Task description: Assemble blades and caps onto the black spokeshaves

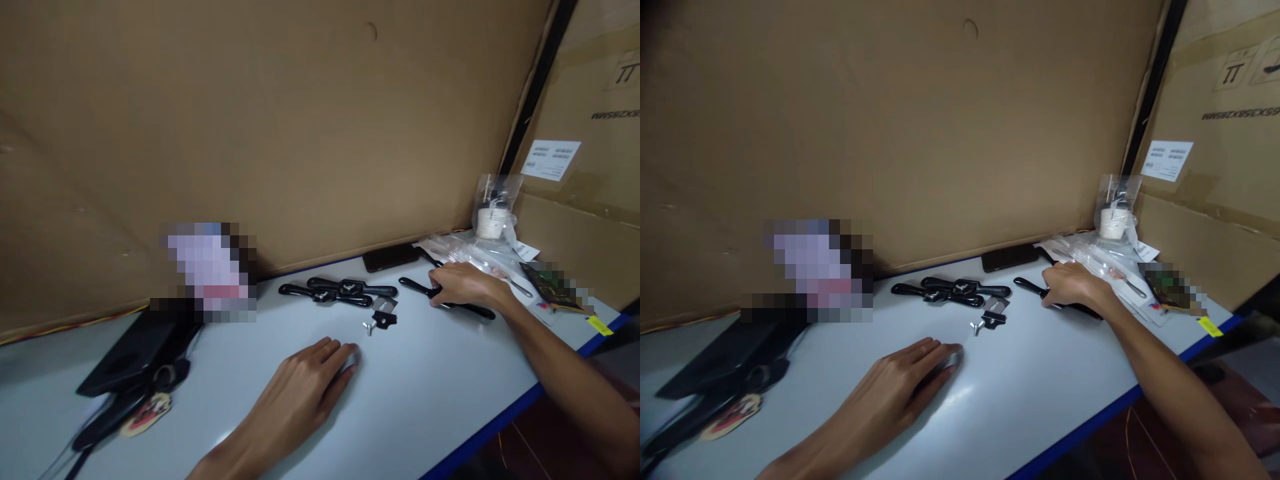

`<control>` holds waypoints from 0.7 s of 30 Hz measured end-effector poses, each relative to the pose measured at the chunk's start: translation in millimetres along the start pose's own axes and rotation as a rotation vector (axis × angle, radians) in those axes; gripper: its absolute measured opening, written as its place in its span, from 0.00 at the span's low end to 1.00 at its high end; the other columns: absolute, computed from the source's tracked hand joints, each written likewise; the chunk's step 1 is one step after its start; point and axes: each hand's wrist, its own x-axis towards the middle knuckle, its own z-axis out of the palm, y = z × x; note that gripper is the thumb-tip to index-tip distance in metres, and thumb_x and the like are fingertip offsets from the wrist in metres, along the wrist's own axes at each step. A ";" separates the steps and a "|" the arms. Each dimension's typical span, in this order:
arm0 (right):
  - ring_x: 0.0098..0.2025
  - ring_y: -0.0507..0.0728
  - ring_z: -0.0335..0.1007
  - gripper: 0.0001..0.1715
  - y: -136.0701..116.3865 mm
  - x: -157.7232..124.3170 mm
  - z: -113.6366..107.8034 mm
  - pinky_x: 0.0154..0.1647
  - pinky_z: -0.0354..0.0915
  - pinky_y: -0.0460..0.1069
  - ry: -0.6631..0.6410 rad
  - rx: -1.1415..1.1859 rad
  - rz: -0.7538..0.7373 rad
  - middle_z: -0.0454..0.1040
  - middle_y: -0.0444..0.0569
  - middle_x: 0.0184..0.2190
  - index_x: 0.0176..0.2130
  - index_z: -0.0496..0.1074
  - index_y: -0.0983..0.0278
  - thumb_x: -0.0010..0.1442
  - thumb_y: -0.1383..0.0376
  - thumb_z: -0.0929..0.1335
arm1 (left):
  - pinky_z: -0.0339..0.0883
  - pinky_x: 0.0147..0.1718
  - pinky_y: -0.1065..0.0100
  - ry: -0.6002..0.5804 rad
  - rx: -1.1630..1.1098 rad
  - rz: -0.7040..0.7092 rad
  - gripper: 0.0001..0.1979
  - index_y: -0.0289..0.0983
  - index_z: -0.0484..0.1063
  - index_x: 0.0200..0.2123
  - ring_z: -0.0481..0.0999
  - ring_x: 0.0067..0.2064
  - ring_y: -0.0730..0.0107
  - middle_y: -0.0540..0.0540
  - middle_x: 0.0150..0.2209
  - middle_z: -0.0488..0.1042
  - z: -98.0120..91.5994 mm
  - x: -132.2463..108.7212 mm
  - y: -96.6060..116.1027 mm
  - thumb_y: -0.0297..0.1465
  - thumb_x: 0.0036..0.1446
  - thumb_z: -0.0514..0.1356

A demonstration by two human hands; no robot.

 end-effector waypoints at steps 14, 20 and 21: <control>0.40 0.60 0.72 0.15 0.0 0.7 -8.4 0.37 0.60 0.49 0.059 0.180 -0.178 0.76 0.51 0.37 0.43 0.74 0.63 0.67 0.55 0.66 | 0.71 0.32 0.62 0.256 -0.029 0.017 0.12 0.37 0.71 0.49 0.74 0.36 0.62 0.45 0.36 0.73 -5.3 1.5 7.9 0.29 0.70 0.49; 0.33 0.56 0.68 0.21 -56.3 -12.9 14.1 0.32 0.59 0.48 -0.041 0.570 -0.357 0.74 0.45 0.33 0.50 0.69 0.61 0.61 0.56 0.71 | 0.68 0.37 0.60 0.537 -0.043 0.057 0.13 0.37 0.66 0.54 0.69 0.41 0.61 0.42 0.43 0.69 -15.3 0.7 19.6 0.26 0.67 0.54; 0.34 0.56 0.68 0.22 -67.1 -16.2 20.0 0.32 0.59 0.48 -0.051 0.553 -0.375 0.73 0.44 0.33 0.50 0.68 0.60 0.59 0.57 0.73 | 0.67 0.38 0.58 0.507 -0.026 0.061 0.13 0.37 0.66 0.54 0.69 0.43 0.59 0.41 0.44 0.69 -15.2 0.5 21.6 0.26 0.67 0.54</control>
